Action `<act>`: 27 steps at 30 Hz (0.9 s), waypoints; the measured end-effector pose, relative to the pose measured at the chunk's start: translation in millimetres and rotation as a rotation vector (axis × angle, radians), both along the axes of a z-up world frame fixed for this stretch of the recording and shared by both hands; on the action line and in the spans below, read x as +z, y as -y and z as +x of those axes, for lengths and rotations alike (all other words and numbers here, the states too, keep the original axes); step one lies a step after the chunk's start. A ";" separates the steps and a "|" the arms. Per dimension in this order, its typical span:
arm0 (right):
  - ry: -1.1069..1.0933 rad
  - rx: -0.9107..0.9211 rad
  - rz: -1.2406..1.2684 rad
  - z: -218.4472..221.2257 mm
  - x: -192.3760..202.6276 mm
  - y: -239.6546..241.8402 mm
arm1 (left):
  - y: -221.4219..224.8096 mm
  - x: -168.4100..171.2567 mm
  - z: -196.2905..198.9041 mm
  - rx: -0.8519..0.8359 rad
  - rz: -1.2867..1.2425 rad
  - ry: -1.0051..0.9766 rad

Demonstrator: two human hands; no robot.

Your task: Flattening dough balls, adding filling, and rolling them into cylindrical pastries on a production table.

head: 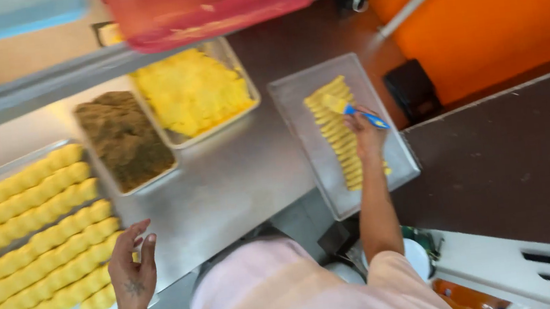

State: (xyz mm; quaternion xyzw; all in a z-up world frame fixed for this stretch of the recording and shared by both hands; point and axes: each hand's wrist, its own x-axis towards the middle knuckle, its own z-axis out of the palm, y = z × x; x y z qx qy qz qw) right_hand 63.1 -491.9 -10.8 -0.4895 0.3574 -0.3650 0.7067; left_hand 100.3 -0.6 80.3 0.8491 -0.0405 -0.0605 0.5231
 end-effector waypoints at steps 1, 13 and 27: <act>-0.010 -0.018 -0.006 1.4 -5.4 5.9 | 20.0 -2.0 1.7 -0.018 -0.006 -0.010; -0.079 0.227 0.235 47.4 -70.1 154.4 | 123.2 10.3 -31.0 -0.106 0.258 -0.032; -0.092 0.131 0.140 44.8 -7.1 112.3 | 157.0 34.4 -6.7 -0.218 0.279 -0.206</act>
